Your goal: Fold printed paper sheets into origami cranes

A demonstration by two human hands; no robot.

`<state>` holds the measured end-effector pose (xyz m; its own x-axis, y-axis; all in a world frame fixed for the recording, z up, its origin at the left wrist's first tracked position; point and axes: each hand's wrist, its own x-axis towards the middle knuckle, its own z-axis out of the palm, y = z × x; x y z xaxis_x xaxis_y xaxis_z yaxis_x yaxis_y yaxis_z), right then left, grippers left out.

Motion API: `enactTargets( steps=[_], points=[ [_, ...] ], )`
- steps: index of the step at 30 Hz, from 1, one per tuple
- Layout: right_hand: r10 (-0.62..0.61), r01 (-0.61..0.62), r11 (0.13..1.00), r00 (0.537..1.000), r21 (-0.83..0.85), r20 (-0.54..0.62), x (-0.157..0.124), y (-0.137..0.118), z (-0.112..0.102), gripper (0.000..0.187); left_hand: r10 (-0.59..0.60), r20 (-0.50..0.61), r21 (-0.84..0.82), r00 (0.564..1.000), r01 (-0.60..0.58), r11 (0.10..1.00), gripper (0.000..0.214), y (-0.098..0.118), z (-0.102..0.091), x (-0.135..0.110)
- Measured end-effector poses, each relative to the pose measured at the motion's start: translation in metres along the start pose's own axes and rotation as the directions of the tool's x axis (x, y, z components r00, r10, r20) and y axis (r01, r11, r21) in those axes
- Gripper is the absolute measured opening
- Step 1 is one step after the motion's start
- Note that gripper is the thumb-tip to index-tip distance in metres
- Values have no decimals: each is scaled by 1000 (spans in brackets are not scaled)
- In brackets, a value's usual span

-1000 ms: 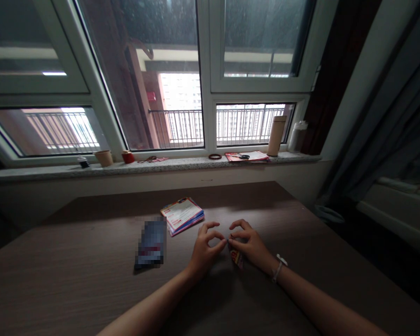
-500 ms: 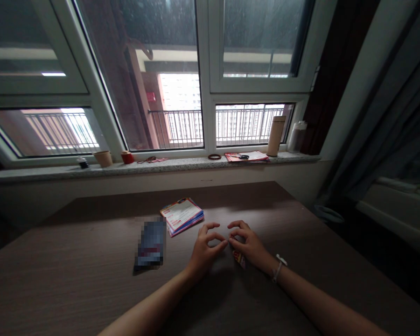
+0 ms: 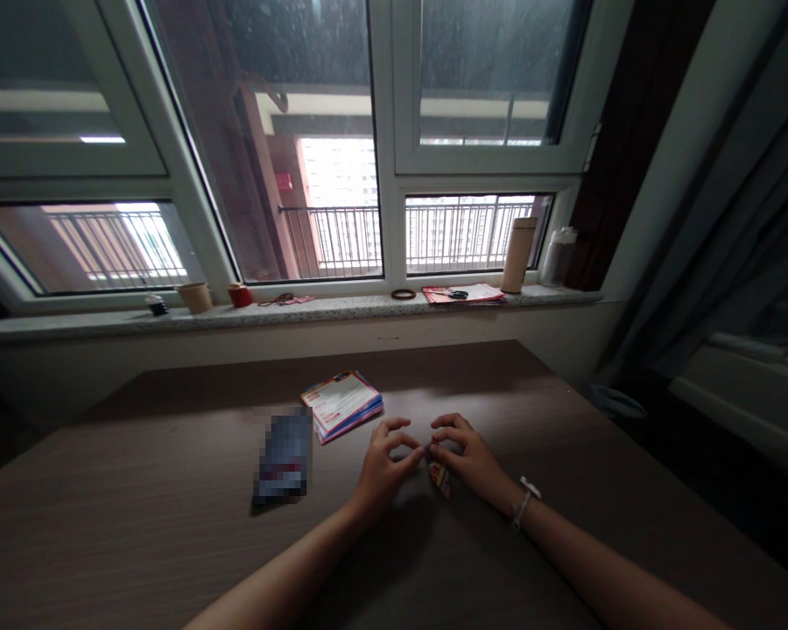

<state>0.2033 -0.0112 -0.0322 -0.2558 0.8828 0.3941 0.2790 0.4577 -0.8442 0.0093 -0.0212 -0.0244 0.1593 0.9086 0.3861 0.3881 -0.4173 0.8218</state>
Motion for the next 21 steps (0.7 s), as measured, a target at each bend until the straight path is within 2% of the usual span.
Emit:
enactTargets(
  steps=[11,17,21],
  points=[
    [-7,7,1000,1000,-8,2,-1,-2,3,19,12,4,41,1000,-12,999,4,-1,2,0],
    [41,-48,989,998,-136,-55,-2,0,2,22,5,-143,140,990,15,990,9,-8,1,2],
    [79,-93,959,995,-269,-63,-4,3,3,16,0,-175,152,985,27,988,10,-11,1,2]
  ],
)
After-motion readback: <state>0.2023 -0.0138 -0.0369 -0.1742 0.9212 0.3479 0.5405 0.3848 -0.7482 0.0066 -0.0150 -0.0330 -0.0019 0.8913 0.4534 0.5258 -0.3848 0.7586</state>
